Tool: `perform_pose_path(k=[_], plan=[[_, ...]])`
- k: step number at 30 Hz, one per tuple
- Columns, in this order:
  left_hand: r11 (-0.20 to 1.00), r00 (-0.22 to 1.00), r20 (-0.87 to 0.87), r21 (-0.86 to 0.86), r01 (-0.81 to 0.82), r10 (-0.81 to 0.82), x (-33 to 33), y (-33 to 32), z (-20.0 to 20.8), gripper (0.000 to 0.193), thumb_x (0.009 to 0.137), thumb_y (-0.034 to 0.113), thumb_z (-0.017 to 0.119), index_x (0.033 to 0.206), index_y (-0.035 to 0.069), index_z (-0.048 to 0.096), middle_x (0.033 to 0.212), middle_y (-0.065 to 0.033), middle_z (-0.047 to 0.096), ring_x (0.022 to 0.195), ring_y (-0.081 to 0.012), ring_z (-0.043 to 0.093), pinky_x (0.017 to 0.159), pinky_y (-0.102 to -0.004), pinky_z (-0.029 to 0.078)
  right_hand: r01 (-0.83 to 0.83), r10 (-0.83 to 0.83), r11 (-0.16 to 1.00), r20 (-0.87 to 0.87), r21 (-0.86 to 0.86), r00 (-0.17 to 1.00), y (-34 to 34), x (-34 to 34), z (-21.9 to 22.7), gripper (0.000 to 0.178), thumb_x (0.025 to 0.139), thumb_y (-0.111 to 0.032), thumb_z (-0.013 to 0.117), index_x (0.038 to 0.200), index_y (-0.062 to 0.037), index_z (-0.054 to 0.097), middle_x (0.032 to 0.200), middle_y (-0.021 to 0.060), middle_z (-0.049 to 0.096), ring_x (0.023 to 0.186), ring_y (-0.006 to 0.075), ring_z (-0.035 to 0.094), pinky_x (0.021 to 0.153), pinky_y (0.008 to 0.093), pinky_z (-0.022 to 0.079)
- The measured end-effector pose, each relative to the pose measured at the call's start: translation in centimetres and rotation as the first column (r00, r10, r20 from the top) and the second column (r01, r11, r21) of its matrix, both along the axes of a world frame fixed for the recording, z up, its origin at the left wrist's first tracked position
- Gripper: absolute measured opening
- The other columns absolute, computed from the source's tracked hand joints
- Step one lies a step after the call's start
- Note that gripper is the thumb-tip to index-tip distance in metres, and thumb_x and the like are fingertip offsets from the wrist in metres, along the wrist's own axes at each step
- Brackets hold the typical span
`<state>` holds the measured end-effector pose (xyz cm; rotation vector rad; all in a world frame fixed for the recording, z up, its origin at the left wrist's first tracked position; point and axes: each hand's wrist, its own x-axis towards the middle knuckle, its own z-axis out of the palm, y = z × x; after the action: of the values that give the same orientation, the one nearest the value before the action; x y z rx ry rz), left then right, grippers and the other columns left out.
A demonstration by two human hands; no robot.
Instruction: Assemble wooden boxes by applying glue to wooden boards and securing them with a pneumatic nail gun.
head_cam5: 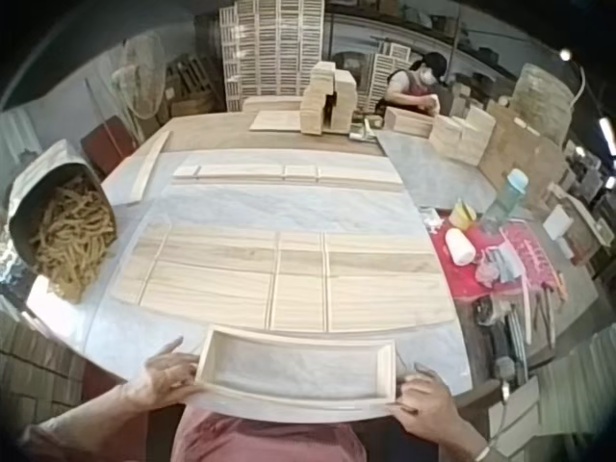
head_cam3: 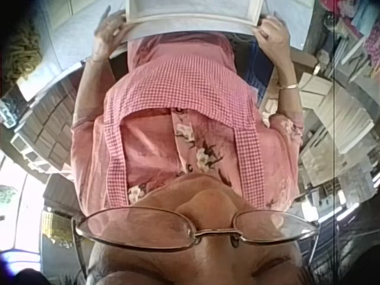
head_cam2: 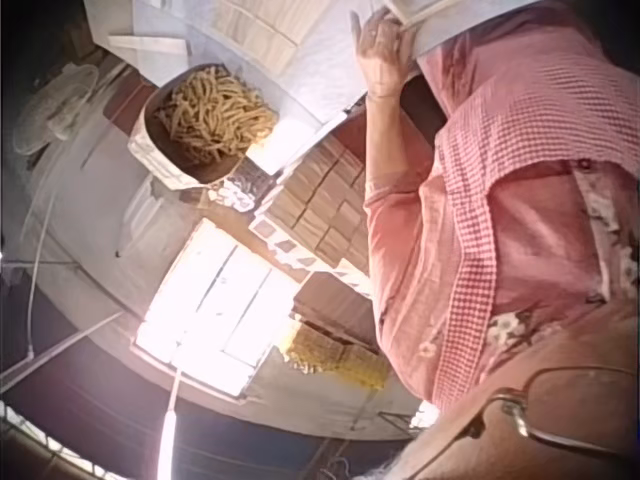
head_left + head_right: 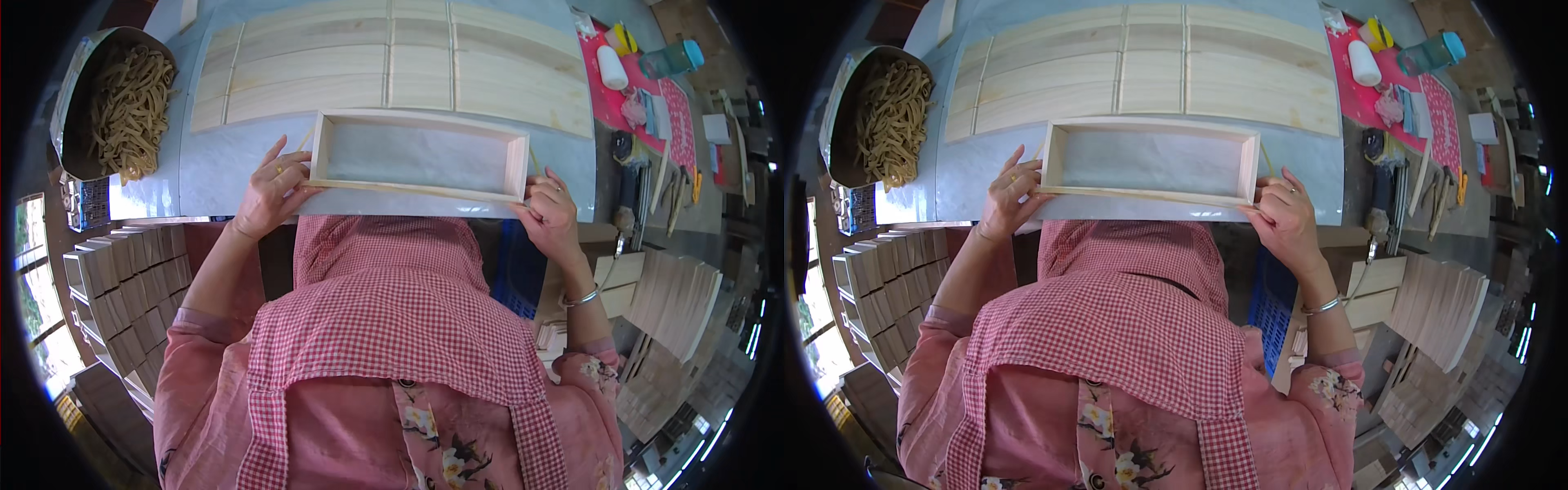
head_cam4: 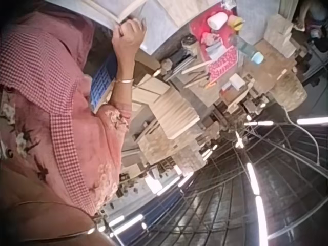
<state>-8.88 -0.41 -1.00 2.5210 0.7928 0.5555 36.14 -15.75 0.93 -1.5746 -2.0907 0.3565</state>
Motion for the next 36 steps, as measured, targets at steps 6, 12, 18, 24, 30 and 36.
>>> perform_pose_path(k=[6, 12, 18, 24, 30, 36], plan=[[0.997, 1.000, 0.012, 0.073, -0.008, 0.007, 0.1, -0.5, -1.2, 0.020, 0.084, 0.017, 0.073, 0.098, 0.005, 0.066, 0.133, -0.0103, 0.064, 0.132, -0.0256, 0.056, 0.122, -0.0566, 0.021, 0.009, -0.007, 0.999, -0.043, 0.033, 0.999, -0.7, -0.3, -1.2, 0.019, 0.077, -0.007, 0.077, 0.082, -0.0080, 0.059, 0.091, 0.0017, 0.065, 0.109, 0.0250, 0.063, 0.113, 0.0504, 0.034], [1.000, 0.991, -0.134, -0.019, 0.023, -0.025, 0.9, 1.4, 0.4, 0.022, 0.090, 0.013, 0.062, 0.109, 0.004, 0.067, 0.143, -0.0105, 0.059, 0.140, -0.0262, 0.048, 0.122, -0.0569, 0.020, 0.029, -0.039, 0.995, -0.104, -0.093, 0.994, 1.7, 0.5, 0.4, 0.013, 0.082, 0.001, 0.064, 0.094, -0.0032, 0.061, 0.107, 0.0077, 0.066, 0.113, 0.0272, 0.060, 0.115, 0.0487, 0.033], [0.999, 0.985, -0.163, 0.005, -0.051, 0.051, 1.2, 1.7, 0.2, 0.026, 0.091, 0.013, 0.057, 0.114, 0.004, 0.066, 0.145, -0.0071, 0.057, 0.144, -0.0266, 0.044, 0.122, -0.0567, 0.019, 0.067, -0.068, 0.998, 0.042, 0.022, 0.997, 3.3, 0.2, -1.3, 0.018, 0.082, -0.001, 0.061, 0.099, -0.0041, 0.064, 0.112, 0.0067, 0.066, 0.111, 0.0266, 0.060, 0.111, 0.0495, 0.035], [0.972, 0.967, -0.253, 0.229, 0.047, 0.013, 1.1, 1.7, 1.3, 0.020, 0.096, 0.014, 0.055, 0.111, 0.004, 0.064, 0.131, -0.0064, 0.064, 0.131, -0.0266, 0.054, 0.115, -0.0528, 0.030, 0.034, -0.033, 0.999, 0.145, -0.002, 0.989, 3.3, -0.3, 0.1, 0.019, 0.079, 0.000, 0.061, 0.098, -0.0031, 0.063, 0.105, 0.0075, 0.065, 0.097, 0.0300, 0.058, 0.111, 0.0489, 0.036], [0.743, 0.968, 0.109, -0.662, -0.098, 0.225, -0.2, 1.5, 4.8, 0.017, 0.105, 0.017, 0.049, 0.103, 0.005, 0.061, 0.100, -0.0067, 0.064, 0.095, -0.0192, 0.061, 0.093, -0.0368, 0.048, 0.164, -0.194, 0.981, -0.511, -0.105, 0.837, 2.4, 0.8, 2.5, 0.006, 0.091, -0.001, 0.052, 0.084, -0.0015, 0.053, 0.072, 0.0048, 0.050, 0.068, 0.0166, 0.047, 0.076, 0.0299, 0.047], [0.325, 0.764, 0.280, -0.941, 0.097, 0.582, 1.1, 1.3, 4.2, 0.022, 0.109, 0.019, 0.045, 0.095, 0.006, 0.057, 0.084, -0.0043, 0.055, 0.076, -0.0091, 0.052, 0.073, -0.0216, 0.046, 0.322, -0.417, 0.909, -0.594, -0.265, 0.688, 4.2, -3.3, 4.5, 0.013, 0.097, -0.006, 0.048, 0.087, -0.0004, 0.055, 0.073, 0.0030, 0.054, 0.066, 0.0125, 0.042, 0.065, 0.0271, 0.042]])
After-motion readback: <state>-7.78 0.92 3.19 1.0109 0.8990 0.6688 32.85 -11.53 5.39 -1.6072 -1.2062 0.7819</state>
